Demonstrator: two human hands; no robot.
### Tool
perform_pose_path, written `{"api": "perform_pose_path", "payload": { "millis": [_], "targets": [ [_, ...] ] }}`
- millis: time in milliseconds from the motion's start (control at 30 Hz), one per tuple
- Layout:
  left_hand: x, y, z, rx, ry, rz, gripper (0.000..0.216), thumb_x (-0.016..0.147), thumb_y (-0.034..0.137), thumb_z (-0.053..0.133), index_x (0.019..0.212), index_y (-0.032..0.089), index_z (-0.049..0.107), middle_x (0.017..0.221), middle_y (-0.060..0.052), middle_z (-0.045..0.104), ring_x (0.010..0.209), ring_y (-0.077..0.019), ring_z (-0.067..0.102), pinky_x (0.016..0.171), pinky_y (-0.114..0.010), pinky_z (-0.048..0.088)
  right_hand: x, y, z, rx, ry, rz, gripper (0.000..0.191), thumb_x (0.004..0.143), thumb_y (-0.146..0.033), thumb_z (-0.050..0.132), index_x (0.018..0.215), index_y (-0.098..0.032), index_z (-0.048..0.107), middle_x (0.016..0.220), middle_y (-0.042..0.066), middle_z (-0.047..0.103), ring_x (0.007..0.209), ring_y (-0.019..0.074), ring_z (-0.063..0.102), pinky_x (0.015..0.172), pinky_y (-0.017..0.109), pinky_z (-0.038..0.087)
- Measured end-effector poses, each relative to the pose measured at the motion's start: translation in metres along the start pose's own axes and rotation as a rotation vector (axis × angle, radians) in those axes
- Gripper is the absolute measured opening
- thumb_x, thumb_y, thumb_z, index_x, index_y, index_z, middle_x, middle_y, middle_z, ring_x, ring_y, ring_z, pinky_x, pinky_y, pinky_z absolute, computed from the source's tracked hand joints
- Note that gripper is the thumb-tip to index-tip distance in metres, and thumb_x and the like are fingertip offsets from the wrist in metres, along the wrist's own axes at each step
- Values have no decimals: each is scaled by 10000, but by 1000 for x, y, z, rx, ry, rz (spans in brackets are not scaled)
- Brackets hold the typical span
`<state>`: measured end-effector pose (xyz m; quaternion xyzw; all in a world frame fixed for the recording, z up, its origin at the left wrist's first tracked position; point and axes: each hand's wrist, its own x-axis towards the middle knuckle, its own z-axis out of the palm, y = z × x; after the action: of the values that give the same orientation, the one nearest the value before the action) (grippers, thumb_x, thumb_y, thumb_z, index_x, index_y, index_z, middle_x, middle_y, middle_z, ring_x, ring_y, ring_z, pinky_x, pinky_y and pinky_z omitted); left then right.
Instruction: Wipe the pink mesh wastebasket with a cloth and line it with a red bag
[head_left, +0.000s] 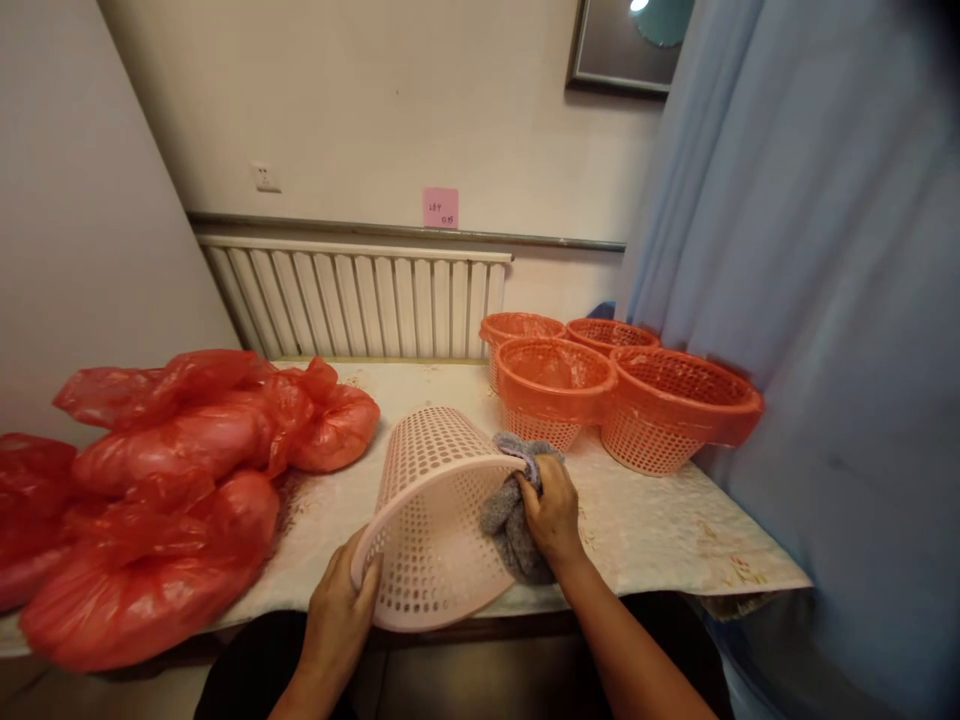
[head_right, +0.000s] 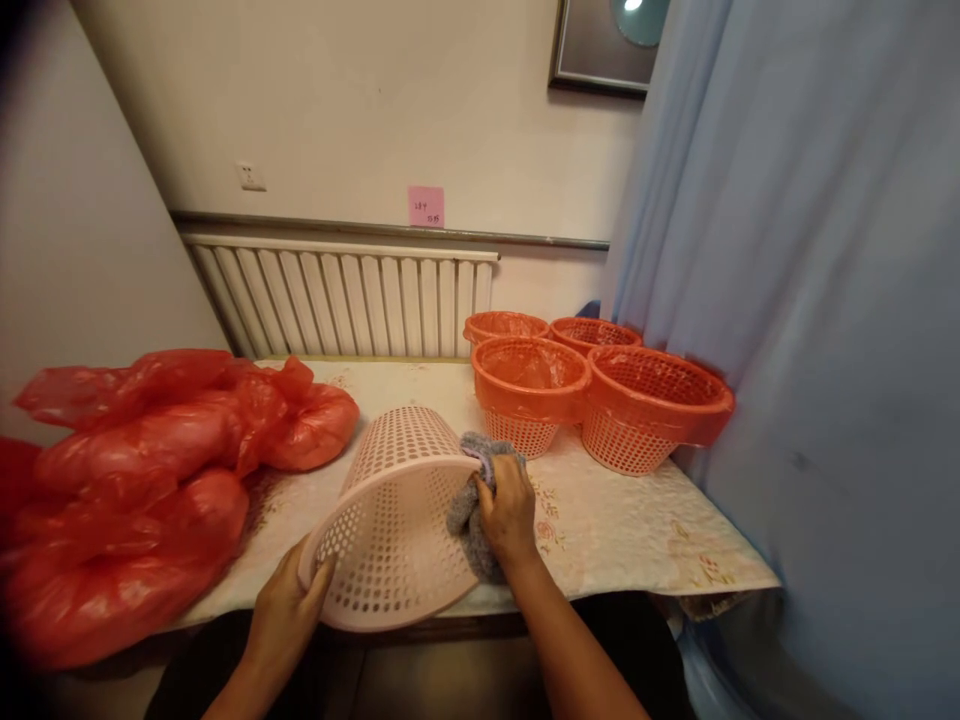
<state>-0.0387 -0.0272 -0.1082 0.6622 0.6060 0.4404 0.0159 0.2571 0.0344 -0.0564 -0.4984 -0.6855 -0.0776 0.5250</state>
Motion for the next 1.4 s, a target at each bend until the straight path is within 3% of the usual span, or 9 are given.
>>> {"api": "perform_pose_path", "payload": {
  "millis": [167, 267, 467, 633, 833, 1033, 1133, 1267, 1400],
  "targets": [
    [21, 24, -5, 21, 25, 121, 341, 873, 247, 479, 1198, 173, 549, 1067, -106, 634, 1019, -267, 623, 909, -454, 526, 45, -45, -11, -153, -215, -321, 148, 884, -144, 465, 944, -194, 591, 962, 79, 598, 896, 241, 489, 795, 375, 394],
    [42, 41, -9, -4, 35, 259, 444, 827, 148, 478, 1269, 183, 502, 1195, -125, 589, 1146, -273, 561, 1010, -481, 464, 55, -67, -10, -216, -297, -488, 164, 895, -155, 462, 933, -197, 616, 929, 72, 607, 823, 232, 470, 739, 367, 377],
    [55, 46, -14, -88, -115, 438, 581, 769, 30, 383, 1316, 182, 506, 1350, -117, 553, 1287, -245, 482, 1093, -483, 404, 48, -59, -1, -210, -312, -508, 170, 895, -214, 503, 1032, -207, 603, 1027, 69, 614, 852, 239, 475, 768, 381, 381],
    [46, 34, -14, -92, -79, 461, 552, 798, 61, 399, 1326, 176, 510, 1341, -127, 567, 1284, -247, 492, 1073, -469, 431, 31, -29, 6, -120, -213, -396, 218, 884, -178, 480, 1082, -173, 572, 1077, 100, 607, 954, 258, 503, 831, 408, 413],
    [40, 28, -15, -87, -57, 471, 539, 826, 67, 392, 1342, 189, 489, 1357, -132, 549, 1285, -249, 492, 1073, -466, 432, 1, 8, 22, -27, 53, -160, 192, 947, -276, 445, 1086, -177, 534, 990, 99, 592, 963, 241, 533, 855, 403, 452],
    [33, 20, -15, -92, -30, 463, 575, 826, 55, 391, 1373, 224, 446, 1367, -115, 531, 1298, -243, 475, 1084, -461, 421, -55, 37, 48, 149, 150, 321, 273, 933, -397, 441, 1071, -183, 539, 1037, 104, 604, 1006, 238, 557, 894, 395, 444],
    [27, 14, -14, -111, 1, 443, 559, 831, 81, 403, 1365, 236, 457, 1368, -100, 536, 1288, -246, 487, 1085, -455, 420, -86, 42, 58, 221, 170, 532, 369, 892, -481, 450, 1043, -161, 556, 1021, 128, 639, 972, 252, 586, 841, 375, 457],
    [14, 5, -9, -155, 41, 324, 528, 829, 98, 408, 1331, 239, 489, 1353, -82, 548, 1281, -245, 498, 1097, -455, 408, -99, 41, 59, 255, 134, 576, 342, 878, -489, 456, 911, -173, 583, 846, 91, 666, 804, 233, 604, 722, 335, 465],
    [-4, -1, -3, -171, 74, 86, 467, 863, 182, 433, 1327, 186, 476, 1322, -117, 560, 1246, -265, 529, 1079, -483, 421, -63, 36, 44, 278, 108, 517, 315, 880, -457, 482, 994, -180, 581, 969, 87, 651, 914, 231, 580, 813, 350, 451]
  ]
}}
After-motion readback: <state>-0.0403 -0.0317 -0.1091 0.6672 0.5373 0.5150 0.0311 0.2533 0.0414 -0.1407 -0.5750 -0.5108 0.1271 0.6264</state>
